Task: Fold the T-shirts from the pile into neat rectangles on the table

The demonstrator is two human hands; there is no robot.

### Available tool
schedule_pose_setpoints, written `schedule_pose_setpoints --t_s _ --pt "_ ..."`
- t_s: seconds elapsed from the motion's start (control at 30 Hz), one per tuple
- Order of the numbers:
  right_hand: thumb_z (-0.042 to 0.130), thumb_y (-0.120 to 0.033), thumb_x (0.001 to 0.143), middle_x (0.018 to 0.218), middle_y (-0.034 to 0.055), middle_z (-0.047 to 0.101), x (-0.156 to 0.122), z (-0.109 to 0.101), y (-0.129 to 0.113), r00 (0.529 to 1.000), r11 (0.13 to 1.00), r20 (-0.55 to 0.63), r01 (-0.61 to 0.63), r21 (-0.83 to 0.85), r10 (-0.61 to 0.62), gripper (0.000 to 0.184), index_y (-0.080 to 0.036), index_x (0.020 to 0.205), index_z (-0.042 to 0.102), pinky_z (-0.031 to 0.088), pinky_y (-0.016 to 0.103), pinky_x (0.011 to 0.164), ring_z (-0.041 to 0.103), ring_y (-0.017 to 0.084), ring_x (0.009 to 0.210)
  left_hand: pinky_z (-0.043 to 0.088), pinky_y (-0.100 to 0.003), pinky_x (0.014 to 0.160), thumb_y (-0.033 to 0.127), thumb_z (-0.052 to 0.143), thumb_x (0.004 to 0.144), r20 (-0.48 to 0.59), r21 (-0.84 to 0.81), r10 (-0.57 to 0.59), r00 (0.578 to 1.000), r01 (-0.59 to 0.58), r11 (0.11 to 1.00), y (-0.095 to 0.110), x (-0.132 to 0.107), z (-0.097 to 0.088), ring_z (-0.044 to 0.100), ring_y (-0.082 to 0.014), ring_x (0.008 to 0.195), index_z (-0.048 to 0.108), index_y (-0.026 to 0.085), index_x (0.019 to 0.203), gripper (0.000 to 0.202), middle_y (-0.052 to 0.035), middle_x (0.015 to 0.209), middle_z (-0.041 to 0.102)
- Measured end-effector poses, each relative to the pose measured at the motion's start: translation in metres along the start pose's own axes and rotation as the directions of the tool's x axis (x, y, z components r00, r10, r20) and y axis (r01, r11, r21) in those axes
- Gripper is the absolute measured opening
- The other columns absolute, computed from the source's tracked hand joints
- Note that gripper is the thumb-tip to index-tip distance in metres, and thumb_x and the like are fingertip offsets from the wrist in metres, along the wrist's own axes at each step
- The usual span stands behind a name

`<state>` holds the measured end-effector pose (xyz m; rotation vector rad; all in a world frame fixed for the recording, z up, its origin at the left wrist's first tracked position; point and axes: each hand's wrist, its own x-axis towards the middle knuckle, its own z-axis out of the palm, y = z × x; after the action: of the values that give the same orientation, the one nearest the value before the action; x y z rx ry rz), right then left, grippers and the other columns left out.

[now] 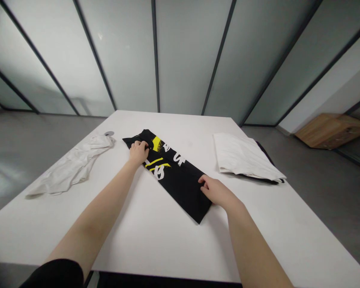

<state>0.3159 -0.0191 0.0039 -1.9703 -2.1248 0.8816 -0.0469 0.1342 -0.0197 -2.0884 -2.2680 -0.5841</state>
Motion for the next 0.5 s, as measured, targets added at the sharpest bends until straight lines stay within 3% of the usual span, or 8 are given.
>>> schedule_pose_setpoints --t_s 0.07,0.13,0.2,0.3,0.4,0.5 --pt "0.057 -0.011 0.095 0.084 0.0016 0.068 0.002 -0.001 0.001 0.996 0.997 -0.084 0.011 -0.073 -0.017 0.027 -0.020 0.118 0.067 0.042 0.028 0.068 0.064 0.018 0.077 0.048 -0.044 0.103 0.031 0.057 0.102 -0.034 0.024 -0.005 0.999 0.006 1.000 0.007 -0.002 -0.004 0.055 -0.0340 0.127 0.065 0.023 0.131 0.031 -0.0165 0.134 0.060" --pt "0.056 -0.012 0.097 0.089 0.0045 0.071 0.005 0.001 -0.002 0.981 0.994 -0.195 -0.004 -0.108 -0.017 0.025 -0.020 0.117 0.068 0.043 0.030 0.072 0.066 0.020 0.083 0.048 -0.045 0.103 0.031 0.055 0.102 -0.003 0.064 0.008 1.000 -0.008 0.998 0.014 -0.004 -0.008 0.056 -0.0350 0.127 0.065 0.020 0.129 0.031 -0.0180 0.132 0.063" --pt "0.054 -0.015 0.099 0.095 0.0072 0.072 0.007 0.008 -0.010 0.944 0.993 -0.322 0.036 -0.111 -0.070 0.022 -0.019 0.114 0.070 0.047 0.033 0.078 0.067 0.023 0.089 0.048 -0.048 0.103 0.033 0.053 0.103 0.107 0.115 0.034 0.994 -0.047 0.992 0.023 -0.007 -0.012 0.057 -0.0369 0.128 0.067 0.019 0.126 0.030 -0.0192 0.130 0.065" --pt "0.053 -0.024 0.103 0.105 0.0103 0.072 0.005 0.032 -0.033 0.874 0.968 -0.415 0.223 -0.119 -0.252 0.022 -0.020 0.113 0.072 0.052 0.039 0.092 0.068 0.026 0.100 0.047 -0.051 0.106 0.043 0.057 0.101 0.257 0.167 0.069 0.964 -0.115 0.979 0.037 -0.013 -0.014 0.055 -0.0404 0.133 0.069 0.017 0.128 0.039 -0.0224 0.137 0.064" --pt "0.053 -0.034 0.106 0.136 0.0153 0.069 -0.003 0.063 -0.059 0.850 0.905 -0.311 0.394 -0.158 -0.425 0.037 -0.020 0.136 0.070 0.048 0.046 0.113 0.063 0.030 0.128 0.046 -0.051 0.109 0.049 0.060 0.098 0.265 0.161 0.092 0.960 -0.138 0.977 0.054 -0.026 -0.007 0.053 -0.0417 0.138 0.065 0.014 0.139 0.053 -0.0255 0.147 0.059" --pt "0.055 -0.048 0.106 0.171 0.0172 0.043 -0.010 0.086 -0.074 0.888 0.883 -0.112 0.415 -0.218 -0.445 0.066 -0.018 0.164 0.049 0.032 0.055 0.129 0.033 0.038 0.161 0.039 -0.059 0.117 0.054 0.055 0.100 0.228 0.150 0.051 0.972 -0.087 0.985 0.068 -0.042 0.009 0.046 -0.0449 0.147 0.054 0.014 0.154 0.067 -0.0272 0.161 0.050"
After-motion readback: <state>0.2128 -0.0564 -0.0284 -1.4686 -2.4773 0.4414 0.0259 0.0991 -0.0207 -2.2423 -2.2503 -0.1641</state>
